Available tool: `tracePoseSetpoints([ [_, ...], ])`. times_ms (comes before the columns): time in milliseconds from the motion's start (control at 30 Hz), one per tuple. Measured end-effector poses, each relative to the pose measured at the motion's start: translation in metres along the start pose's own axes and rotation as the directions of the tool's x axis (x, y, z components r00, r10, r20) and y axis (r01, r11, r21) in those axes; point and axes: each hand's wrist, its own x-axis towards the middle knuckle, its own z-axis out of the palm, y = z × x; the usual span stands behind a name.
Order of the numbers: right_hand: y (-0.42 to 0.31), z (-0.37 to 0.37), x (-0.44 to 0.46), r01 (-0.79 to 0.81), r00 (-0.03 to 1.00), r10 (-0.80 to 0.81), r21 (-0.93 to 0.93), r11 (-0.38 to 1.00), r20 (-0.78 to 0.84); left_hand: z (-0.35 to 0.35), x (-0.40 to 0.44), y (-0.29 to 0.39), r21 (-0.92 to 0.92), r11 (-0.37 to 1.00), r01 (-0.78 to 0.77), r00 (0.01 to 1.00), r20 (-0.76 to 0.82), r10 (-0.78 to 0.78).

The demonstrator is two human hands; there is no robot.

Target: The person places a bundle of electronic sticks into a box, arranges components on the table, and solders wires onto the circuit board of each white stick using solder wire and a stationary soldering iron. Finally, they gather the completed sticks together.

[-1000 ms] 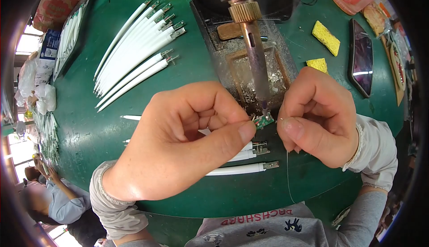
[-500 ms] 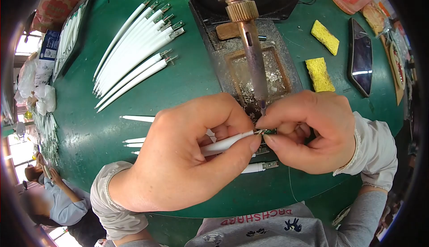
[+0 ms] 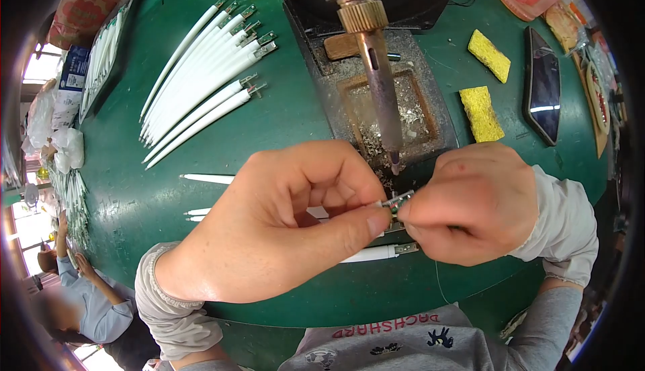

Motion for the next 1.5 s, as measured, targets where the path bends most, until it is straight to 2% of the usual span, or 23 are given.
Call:
tracePoseSetpoints([
  [33, -0.003, -0.005, 0.003, -0.140, 0.984, 0.132, 0.060, 0.988, 0.124, 0.000, 0.000, -0.002, 0.016, 0.998, -0.059, 0.998, -0.023, 0.059],
  [67, -0.005, -0.004, 0.001, -0.139, 0.984, 0.131, 0.061, 0.988, 0.124, 0.000, 0.000, -0.001, 0.016, 0.998, -0.059, 0.998, -0.024, 0.059],
  [100, -0.008, -0.002, -0.003, -0.316, 0.949, 0.307, 0.298, 0.901, 0.077, 0.000, 0.000, 0.001, 0.011, 0.999, -0.047, 0.998, -0.048, 0.047],
  [133, -0.010, -0.001, -0.005, -0.442, 0.876, 0.478, 0.521, 0.730, 0.073, 0.001, 0.000, 0.002, 0.006, 0.999, -0.036, 0.997, -0.072, 0.036],
  [167, -0.009, -0.003, -0.003, -0.475, 0.859, 0.501, 0.536, 0.697, 0.110, 0.001, 0.000, 0.002, 0.007, 0.999, -0.037, 0.997, -0.071, 0.037],
  [233, -0.005, -0.003, -0.001, -0.488, 0.853, 0.507, 0.530, 0.693, 0.122, 0.001, 0.001, 0.001, 0.086, 0.991, -0.100, 0.991, -0.085, 0.108],
  [333, -0.004, -0.001, 0.002, -0.503, 0.846, 0.513, 0.542, 0.673, 0.149, 0.002, 0.002, 0.001, 0.094, 0.986, -0.140, 0.982, -0.117, 0.151],
  [500, -0.005, -0.001, 0.003, -0.516, 0.840, 0.514, 0.548, 0.658, 0.174, 0.001, 0.004, 0.001, 0.092, 0.981, -0.171, 0.976, -0.122, 0.181],
  [833, -0.004, 0.001, 0.005, -0.454, 0.869, 0.481, 0.575, 0.681, 0.117, 0.003, 0.003, 0.003, 0.076, 0.974, -0.214, 0.965, -0.138, 0.223],
  [1067, -0.003, 0.003, 0.005, -0.438, 0.879, 0.465, 0.554, 0.708, 0.101, 0.004, 0.003, 0.004, 0.030, 0.978, -0.204, 0.968, -0.142, 0.207],
  [1100, -0.004, 0.003, 0.004, -0.439, 0.879, 0.466, 0.554, 0.707, 0.102, 0.003, 0.002, 0.006, -0.019, 0.987, -0.158, 0.978, -0.139, 0.154],
  [1133, -0.004, 0.004, 0.004, -0.443, 0.872, 0.481, 0.571, 0.691, 0.094, 0.002, 0.002, 0.007, -0.066, 0.992, -0.111, 0.986, -0.133, 0.102],
  [1267, -0.004, 0.004, 0.004, -0.461, 0.844, 0.530, 0.616, 0.638, 0.083, 0.000, 0.001, 0.004, -0.044, 0.993, -0.110, 0.984, -0.145, 0.103],
  [1333, -0.007, -0.001, 0.007, -0.490, 0.830, 0.545, 0.619, 0.613, 0.116, 0.003, 0.000, 0.006, 0.077, 0.990, -0.116, 0.973, -0.194, 0.129],
  [1367, -0.007, -0.003, 0.008, -0.518, 0.815, 0.560, 0.621, 0.588, 0.149, 0.004, -0.001, 0.004, 0.077, 0.990, -0.115, 0.973, -0.193, 0.128],
  [1400, -0.007, -0.003, 0.006, -0.519, 0.814, 0.562, 0.621, 0.588, 0.149, 0.003, -0.001, 0.001, 0.160, 0.976, -0.150, 0.965, -0.191, 0.180],
  [1433, -0.005, -0.004, 0.004, -0.526, 0.821, 0.550, 0.575, 0.626, 0.152, 0.002, -0.001, -0.001, 0.242, 0.953, -0.184, 0.955, -0.185, 0.232],
  [1467, -0.004, -0.004, 0.002, -0.530, 0.828, 0.538, 0.529, 0.663, 0.157, 0.000, -0.001, -0.003, 0.243, 0.953, -0.184, 0.955, -0.184, 0.231],
  [1500, -0.003, -0.003, 0.002, -0.530, 0.828, 0.538, 0.529, 0.662, 0.157, -0.002, -0.001, -0.005, 0.322, 0.912, -0.253, 0.944, -0.127, 0.306],
])
